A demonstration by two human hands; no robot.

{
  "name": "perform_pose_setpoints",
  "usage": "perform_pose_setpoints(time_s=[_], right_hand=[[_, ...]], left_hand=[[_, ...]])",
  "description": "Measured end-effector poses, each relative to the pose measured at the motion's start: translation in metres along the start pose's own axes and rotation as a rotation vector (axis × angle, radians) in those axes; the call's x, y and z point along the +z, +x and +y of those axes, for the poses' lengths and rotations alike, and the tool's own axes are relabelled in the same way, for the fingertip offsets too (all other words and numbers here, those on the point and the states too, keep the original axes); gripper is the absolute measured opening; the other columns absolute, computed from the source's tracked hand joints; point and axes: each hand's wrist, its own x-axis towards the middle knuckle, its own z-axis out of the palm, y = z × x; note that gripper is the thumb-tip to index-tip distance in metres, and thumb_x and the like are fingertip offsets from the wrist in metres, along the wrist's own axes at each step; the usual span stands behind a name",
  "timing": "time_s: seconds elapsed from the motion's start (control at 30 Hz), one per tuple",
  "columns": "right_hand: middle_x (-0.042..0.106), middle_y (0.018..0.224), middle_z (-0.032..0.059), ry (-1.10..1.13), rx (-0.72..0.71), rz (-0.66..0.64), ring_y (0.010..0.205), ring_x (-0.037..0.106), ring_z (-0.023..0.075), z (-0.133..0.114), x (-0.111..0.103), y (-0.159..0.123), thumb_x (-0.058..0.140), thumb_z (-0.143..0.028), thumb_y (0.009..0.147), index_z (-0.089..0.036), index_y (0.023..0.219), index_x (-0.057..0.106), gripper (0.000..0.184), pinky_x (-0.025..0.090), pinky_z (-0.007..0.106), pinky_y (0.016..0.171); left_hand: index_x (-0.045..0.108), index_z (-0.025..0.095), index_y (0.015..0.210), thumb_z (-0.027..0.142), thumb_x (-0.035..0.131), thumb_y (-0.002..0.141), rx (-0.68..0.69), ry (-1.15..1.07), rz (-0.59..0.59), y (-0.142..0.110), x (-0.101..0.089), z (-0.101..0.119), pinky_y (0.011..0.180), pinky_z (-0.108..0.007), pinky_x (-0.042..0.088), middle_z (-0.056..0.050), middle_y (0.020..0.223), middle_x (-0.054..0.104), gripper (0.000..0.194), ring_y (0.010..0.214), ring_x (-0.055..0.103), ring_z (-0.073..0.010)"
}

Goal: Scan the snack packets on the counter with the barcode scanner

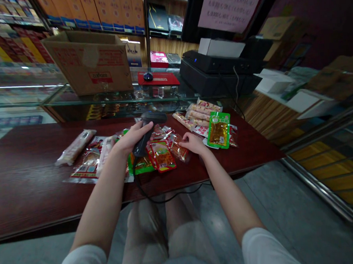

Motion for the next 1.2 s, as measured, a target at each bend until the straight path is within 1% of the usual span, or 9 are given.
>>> perform_pose_setpoints(time_s=[0.13,0.23,0.33,0.43,0.57,0.67,0.77,1.0,1.2], right_hand=[[0.061,0.081,0.0011,0.255,0.125,0.259,0.077,0.057,0.0197,0.015,0.008,0.010,0.067,-0.046,0.073,-0.023,0.078,0.051,0.029,0.045,0.033,0.077],[0.061,0.086,0.0020,0.528,0.122,0.423,0.085,0.058,0.0189,0.017,0.013,0.013,0.067,-0.048,0.071,-0.023,0.079,0.046,0.033,0.047,0.034,0.084],[0.064,0.098,0.0025,0.877,0.079,0.500,0.095,0.061,0.0173,0.016,0.012,0.011,0.067,-0.052,0.070,-0.024,0.088,0.045,0.040,0.049,0.033,0.086],[0.067,0.104,0.0022,1.220,0.066,0.418,0.092,0.063,0.0152,0.018,0.006,0.005,0.066,-0.051,0.076,-0.024,0.096,0.050,0.036,0.051,0.028,0.076],[0.072,0.095,-0.0005,1.560,0.099,0.217,0.075,0.064,0.0128,0.026,-0.003,0.000,0.047,-0.037,0.091,-0.026,0.092,0.057,0.015,0.050,0.024,0.063],[0.073,0.090,-0.0012,1.703,0.068,0.031,0.075,0.067,0.0145,0.029,-0.004,-0.001,0.041,-0.029,0.093,-0.027,0.096,0.062,0.021,0.055,0.029,0.067],[0.074,0.091,0.0008,1.758,0.091,-0.093,0.082,0.070,0.0167,0.029,-0.001,0.000,0.043,-0.026,0.091,-0.025,0.104,0.063,0.024,0.058,0.033,0.072],[0.075,0.098,0.0023,1.766,0.114,-0.134,0.093,0.070,0.0168,0.029,-0.003,-0.003,0.039,-0.032,0.091,-0.024,0.109,0.059,0.029,0.059,0.031,0.073],[0.073,0.105,0.0061,1.787,0.075,-0.127,0.102,0.067,0.0191,0.029,-0.002,-0.005,0.033,-0.045,0.093,-0.022,0.115,0.056,0.039,0.058,0.036,0.078]], left_hand=[[0.051,0.020,0.095,0.054,0.076,0.071,-0.011,-0.032,-0.075,-0.001,0.005,0.000,0.040,-0.022,0.043,0.002,0.059,0.059,0.048,0.043,0.053,-0.0115],[0.050,0.020,0.095,0.053,0.077,0.071,-0.013,-0.013,-0.078,-0.002,0.009,0.001,0.039,-0.021,0.041,0.002,0.059,0.060,0.049,0.042,0.052,-0.0108],[0.053,0.019,0.095,0.052,0.075,0.074,0.018,-0.012,-0.069,-0.005,0.015,-0.002,0.041,-0.020,0.043,0.000,0.062,0.063,0.045,0.045,0.055,-0.0105],[0.055,0.018,0.098,0.051,0.074,0.076,0.067,-0.045,-0.056,-0.014,0.024,-0.007,0.049,-0.021,0.050,-0.002,0.068,0.066,0.044,0.054,0.062,-0.0123],[0.058,0.016,0.100,0.048,0.071,0.080,0.067,-0.094,-0.015,-0.026,0.042,-0.016,0.051,-0.022,0.053,-0.003,0.072,0.068,0.040,0.057,0.064,-0.0131],[0.062,0.014,0.102,0.046,0.069,0.083,0.091,-0.139,0.004,-0.029,0.052,-0.027,0.047,-0.020,0.050,-0.004,0.076,0.070,0.038,0.053,0.061,-0.0111],[0.065,0.012,0.104,0.049,0.065,0.085,0.053,-0.204,-0.052,-0.028,0.054,-0.044,0.046,-0.020,0.048,-0.004,0.068,0.067,0.041,0.050,0.058,-0.0111],[0.066,0.009,0.090,0.066,0.054,0.085,-0.088,-0.355,-0.175,-0.024,0.046,-0.078,0.045,-0.021,0.044,-0.003,0.056,0.058,0.058,0.047,0.053,-0.0109],[0.067,0.010,0.088,0.071,0.058,0.078,0.031,-0.242,-0.180,-0.027,0.047,-0.083,0.046,-0.021,0.043,-0.004,0.054,0.060,0.062,0.046,0.054,-0.0117]])
